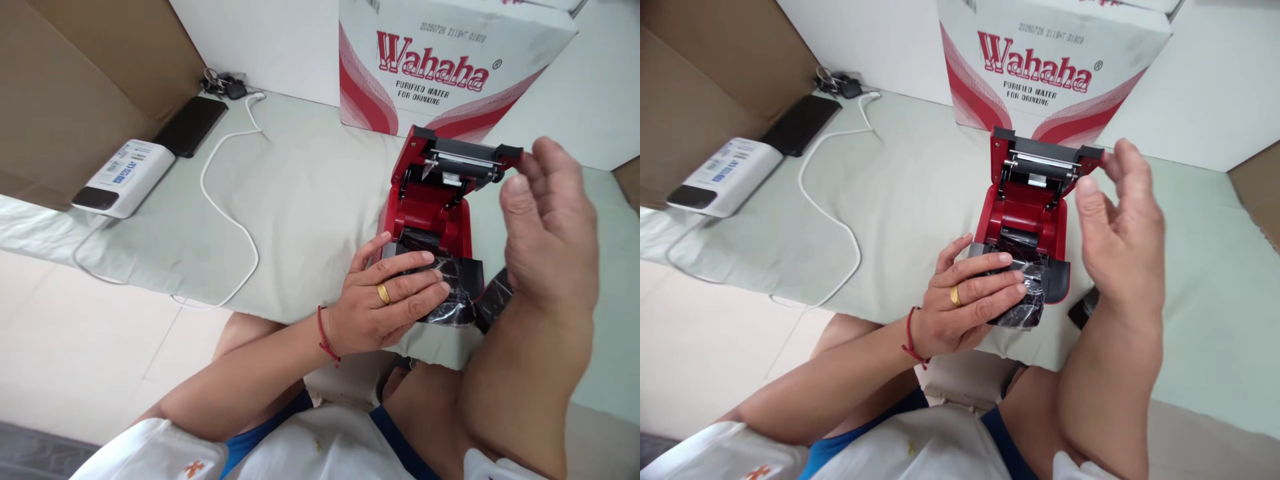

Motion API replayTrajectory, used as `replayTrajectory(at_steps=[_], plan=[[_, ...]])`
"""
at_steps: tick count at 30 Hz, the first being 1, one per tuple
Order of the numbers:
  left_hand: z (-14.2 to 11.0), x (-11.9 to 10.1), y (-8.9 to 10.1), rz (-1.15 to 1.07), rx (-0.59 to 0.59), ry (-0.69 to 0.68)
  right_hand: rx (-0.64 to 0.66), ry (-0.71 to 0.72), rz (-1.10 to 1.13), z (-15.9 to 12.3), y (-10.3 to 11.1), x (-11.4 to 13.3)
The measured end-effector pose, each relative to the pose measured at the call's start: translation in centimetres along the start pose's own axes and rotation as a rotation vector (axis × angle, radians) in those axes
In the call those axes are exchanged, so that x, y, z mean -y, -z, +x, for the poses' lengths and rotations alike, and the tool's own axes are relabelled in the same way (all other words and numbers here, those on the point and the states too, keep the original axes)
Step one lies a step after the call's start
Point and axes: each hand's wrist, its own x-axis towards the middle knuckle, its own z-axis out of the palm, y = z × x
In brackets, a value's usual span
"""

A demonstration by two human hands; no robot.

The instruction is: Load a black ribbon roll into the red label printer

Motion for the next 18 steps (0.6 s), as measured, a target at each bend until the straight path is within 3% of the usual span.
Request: replayTrajectory(at_steps=[3, 6, 8, 12, 18], plan=[[0.4, -0.3, 0.1, 0.123, 0.028, -0.059, 0.068, 0.054, 0.009, -0.1, -0.4, -0.2], [0.6, -0.5, 0.3, 0.193, 0.027, -0.083, -0.071, 0.077, 0.064, -0.4, 0.0, 0.5], [0.6, -0.5, 0.4, 0.228, -0.013, -0.093, -0.081, 0.052, 0.071, -0.7, 0.6, 1.3], [0.3, -0.3, 0.5, 0.314, -0.079, -0.097, 0.083, 0.102, -0.166, -1.4, 2.3, 2.6], [0.2, 0.3, 0.8, 0.298, -0.072, -0.097, 0.228, 0.274, -0.384, -2.5, 4.4, 3.4]])
